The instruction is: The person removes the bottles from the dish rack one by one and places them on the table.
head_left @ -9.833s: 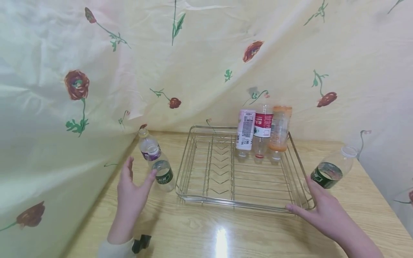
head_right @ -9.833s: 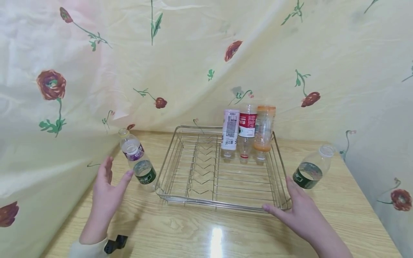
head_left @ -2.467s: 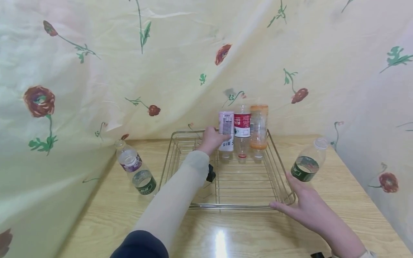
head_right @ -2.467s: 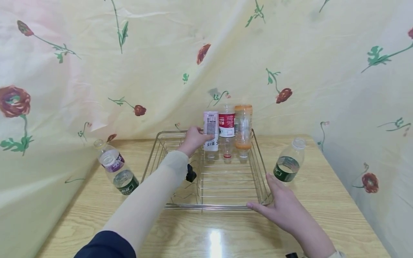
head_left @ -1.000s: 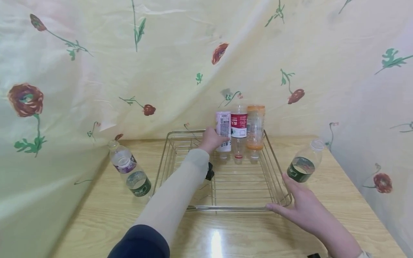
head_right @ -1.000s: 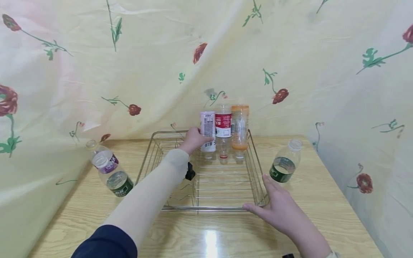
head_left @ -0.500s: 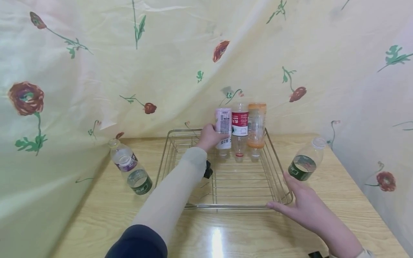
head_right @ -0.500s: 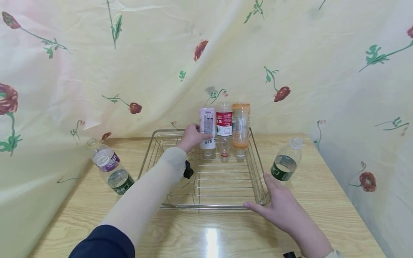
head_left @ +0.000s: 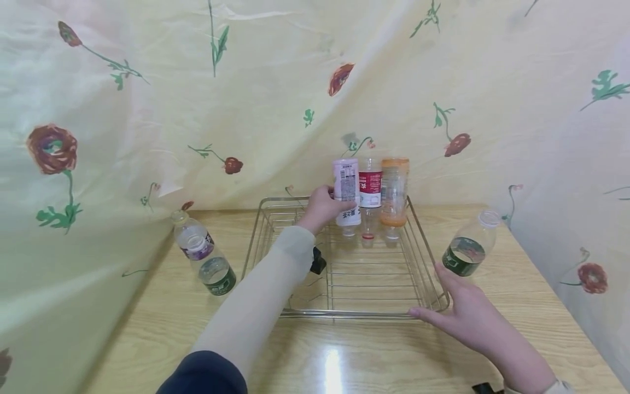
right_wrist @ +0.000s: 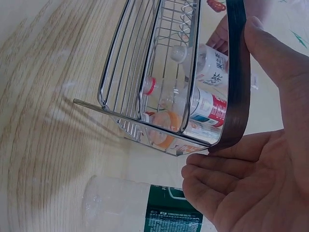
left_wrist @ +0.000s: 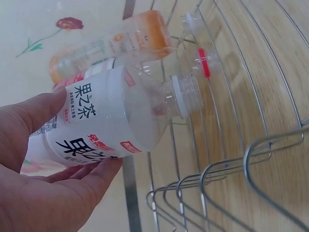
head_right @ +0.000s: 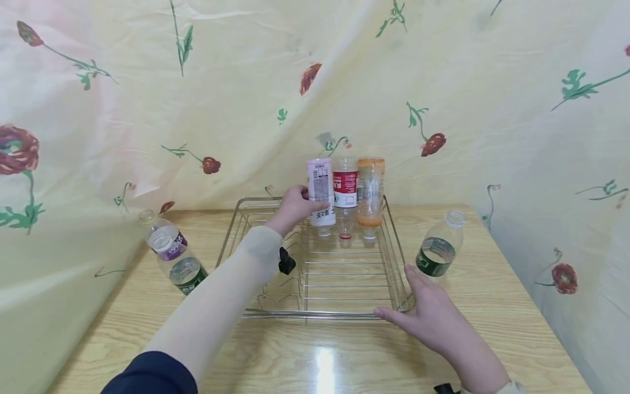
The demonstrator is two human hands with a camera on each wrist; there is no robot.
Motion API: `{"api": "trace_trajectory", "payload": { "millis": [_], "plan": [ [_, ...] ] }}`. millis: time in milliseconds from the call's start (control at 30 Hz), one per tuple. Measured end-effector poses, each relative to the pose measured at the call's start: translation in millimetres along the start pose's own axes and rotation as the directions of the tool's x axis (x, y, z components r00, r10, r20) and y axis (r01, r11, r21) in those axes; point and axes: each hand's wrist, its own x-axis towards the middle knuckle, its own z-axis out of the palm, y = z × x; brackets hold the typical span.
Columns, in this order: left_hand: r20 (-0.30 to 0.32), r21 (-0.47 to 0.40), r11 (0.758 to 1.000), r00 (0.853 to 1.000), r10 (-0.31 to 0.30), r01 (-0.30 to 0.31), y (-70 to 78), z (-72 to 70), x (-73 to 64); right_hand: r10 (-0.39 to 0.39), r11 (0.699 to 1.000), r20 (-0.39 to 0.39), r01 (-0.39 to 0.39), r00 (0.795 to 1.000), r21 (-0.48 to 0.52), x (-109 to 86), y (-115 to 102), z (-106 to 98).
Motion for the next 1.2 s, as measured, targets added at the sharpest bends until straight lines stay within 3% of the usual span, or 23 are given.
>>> {"api": "trace_trajectory", "payload": {
  "millis": [433,900,1200],
  "plan": [
    [-0.017,0.018,0.999,0.999,0.05,-0.05,6.8,-11.1,-19.6,-0.011,1.0,0.007,0.011,1.0,0.006,-0.4,0.5,0.0],
    [-0.008,0.022,0.986,0.986,0.168,-0.168,14.4,-23.0,-43.8,-0.023,1.0,0.002,0.023,1.0,0.009,2.1,3.5,0.6],
    [-0.015,-0.007,0.984,0.984,0.176,-0.176,19.5,-31.8,-59.5,-0.039,0.999,-0.004,0.039,0.999,0.013,2.4,3.3,0.9]
  ]
}}
